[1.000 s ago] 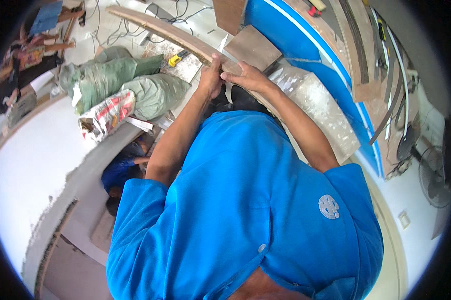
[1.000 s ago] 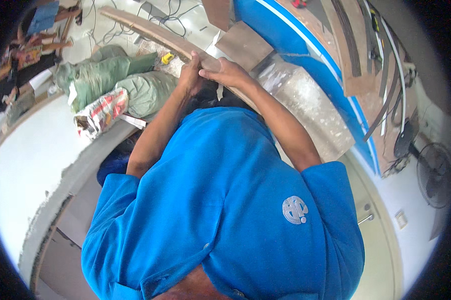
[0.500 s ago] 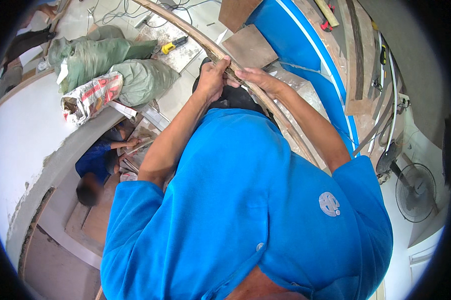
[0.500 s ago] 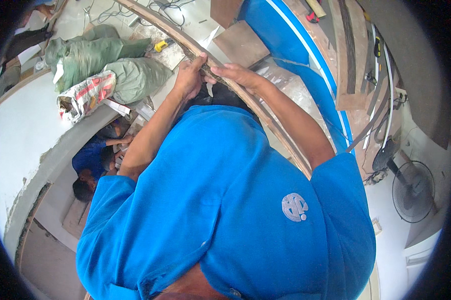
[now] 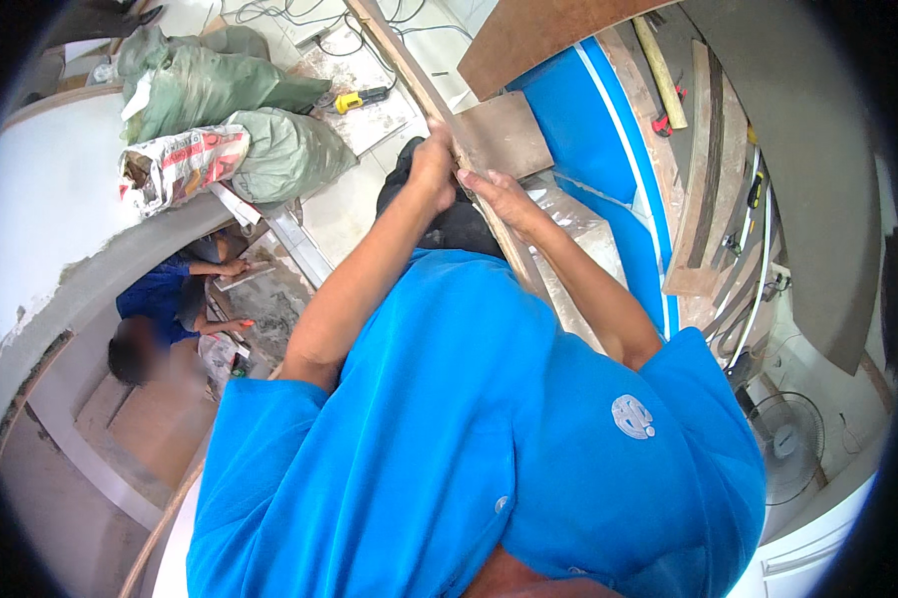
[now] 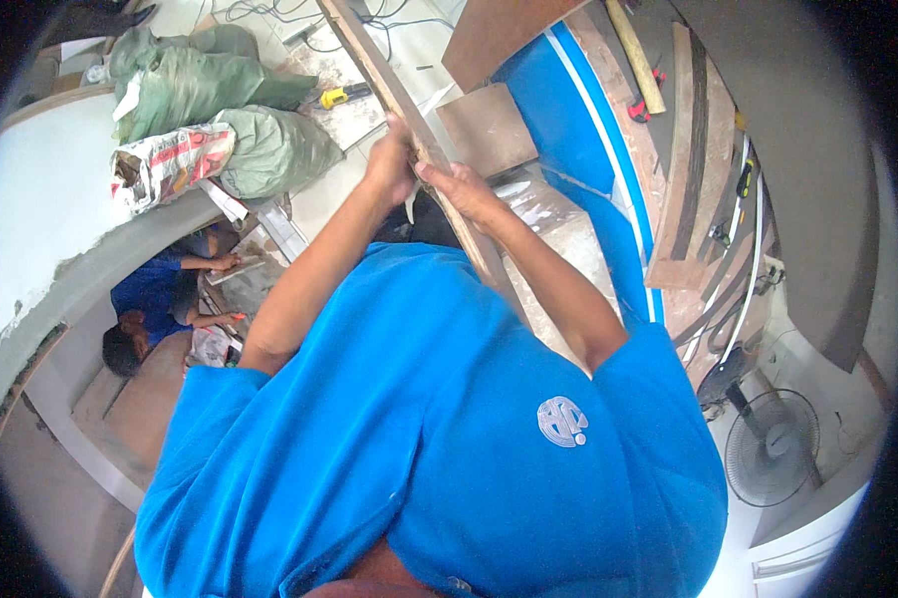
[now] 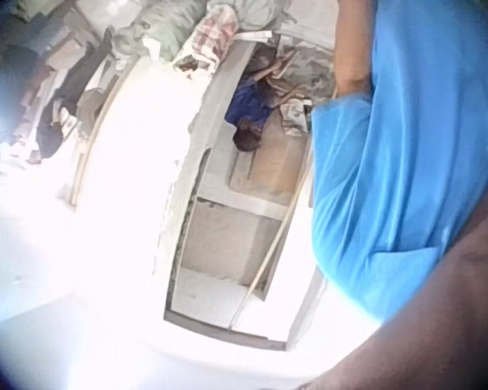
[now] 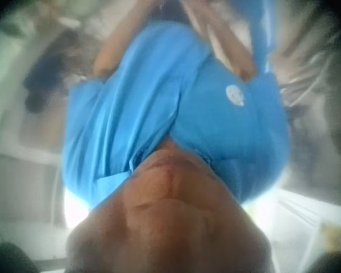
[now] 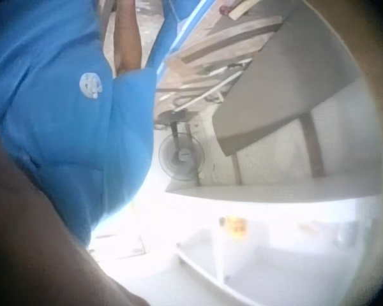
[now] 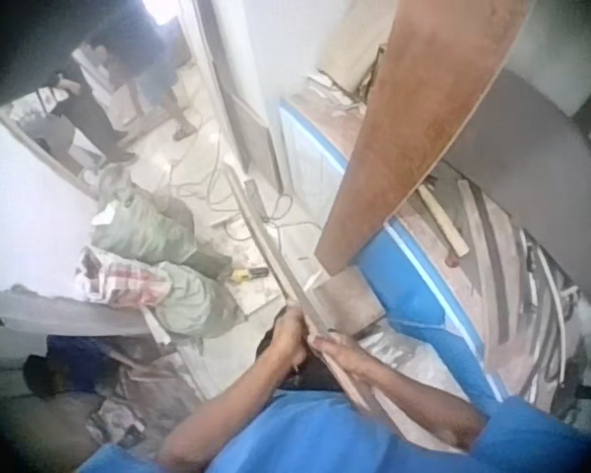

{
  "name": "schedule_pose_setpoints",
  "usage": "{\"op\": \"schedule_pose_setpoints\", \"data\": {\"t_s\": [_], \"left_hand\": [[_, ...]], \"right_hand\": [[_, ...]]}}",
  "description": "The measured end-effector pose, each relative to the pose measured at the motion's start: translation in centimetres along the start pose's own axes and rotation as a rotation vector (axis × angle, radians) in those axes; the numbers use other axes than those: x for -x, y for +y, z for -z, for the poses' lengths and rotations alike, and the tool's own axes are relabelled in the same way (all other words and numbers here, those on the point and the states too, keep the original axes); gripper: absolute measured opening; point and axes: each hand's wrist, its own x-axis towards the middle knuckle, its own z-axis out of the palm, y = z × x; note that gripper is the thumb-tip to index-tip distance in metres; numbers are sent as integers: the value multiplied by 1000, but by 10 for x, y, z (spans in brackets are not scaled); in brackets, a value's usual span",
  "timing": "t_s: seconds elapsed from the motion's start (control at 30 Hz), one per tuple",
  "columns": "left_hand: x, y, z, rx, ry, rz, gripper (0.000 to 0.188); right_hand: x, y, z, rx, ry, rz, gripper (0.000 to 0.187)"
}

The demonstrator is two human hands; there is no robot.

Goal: The person assembles a curved wooden structure by hand, using a hammer to tap pieces into place and a utility knife to trim edges. They repeatedly position and adjust wooden strips along a blue curved frame, occasionally using a white plastic strip as a guide or spacer.

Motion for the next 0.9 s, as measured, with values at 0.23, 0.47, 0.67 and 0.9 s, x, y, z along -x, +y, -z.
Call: {"op": "schedule_pose_setpoints", "data": {"t_s": [0.23, 0.47, 0.67, 0.9], "left_hand": [[-16, 18, -9, -342, 155, -102, 56], [7, 21, -11, -371, -46, -182, 43], [14, 15, -11, -212, -123, 119, 48], [27, 15, 3, -592, -150, 35, 51]], "right_hand": [[22, -42, 7, -148, -168, -4, 84], [15, -38, 25, -1112, -661, -142, 49], [6, -45, 25, -632, -363, -118, 53], [8, -34, 8, -242, -172, 55, 67]]}}
